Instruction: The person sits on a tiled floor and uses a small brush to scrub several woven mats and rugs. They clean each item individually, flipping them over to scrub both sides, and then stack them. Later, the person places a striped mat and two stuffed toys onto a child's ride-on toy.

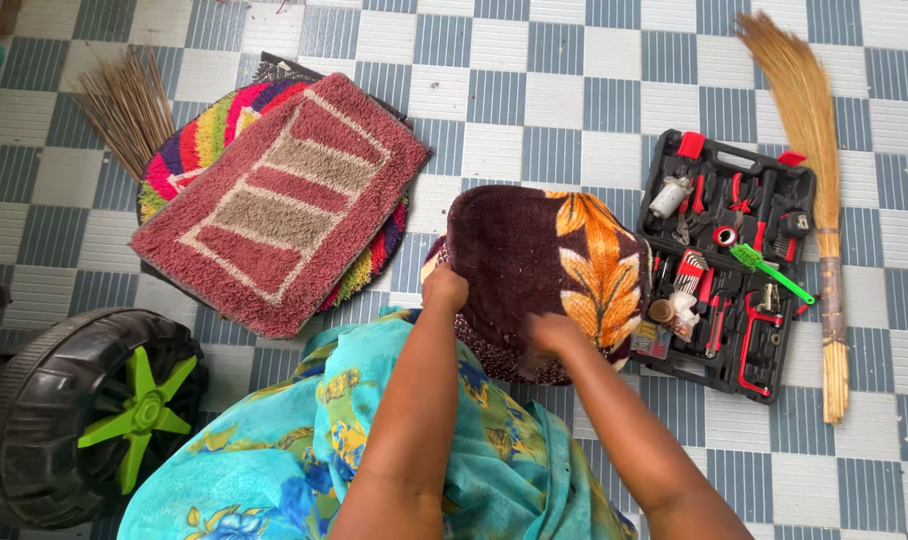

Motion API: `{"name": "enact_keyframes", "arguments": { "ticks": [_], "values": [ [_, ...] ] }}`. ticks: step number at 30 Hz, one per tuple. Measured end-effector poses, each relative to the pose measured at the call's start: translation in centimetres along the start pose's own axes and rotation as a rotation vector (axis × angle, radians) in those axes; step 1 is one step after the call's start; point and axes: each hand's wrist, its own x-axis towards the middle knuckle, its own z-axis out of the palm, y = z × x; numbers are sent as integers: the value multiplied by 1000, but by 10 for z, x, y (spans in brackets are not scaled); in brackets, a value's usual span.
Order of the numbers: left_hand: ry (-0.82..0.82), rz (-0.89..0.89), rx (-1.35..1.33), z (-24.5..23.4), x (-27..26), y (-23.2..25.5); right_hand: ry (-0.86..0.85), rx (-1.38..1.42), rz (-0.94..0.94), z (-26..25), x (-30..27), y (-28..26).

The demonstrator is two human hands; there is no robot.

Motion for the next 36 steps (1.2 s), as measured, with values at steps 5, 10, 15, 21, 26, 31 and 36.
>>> {"name": "enact_keyframes", "arguments": {
  "ticks": [5,10,15,21,26,31,36],
  "values": [
    [-52,24,-25,-15,-6,15,299,362,256,-26,-40,26],
    [-328,-78,-159,2,-3,6,801,821,39,-11,-27,-45],
    [-85,140,-5,28,32,-19,1074,643,-356,63,-28,-76],
    [-221,-146,-194,11,6,-6,731,768,241,85,-57,11],
    [-80,67,80,27,27,-22,1082,395,73,57,-52,0],
    [-46,129,43,31,36,-28,975,482,-350,55,-51,-54],
    [-38,45,-21,12,14,-16,34,162,279,63,-58,9]
  ]
}}
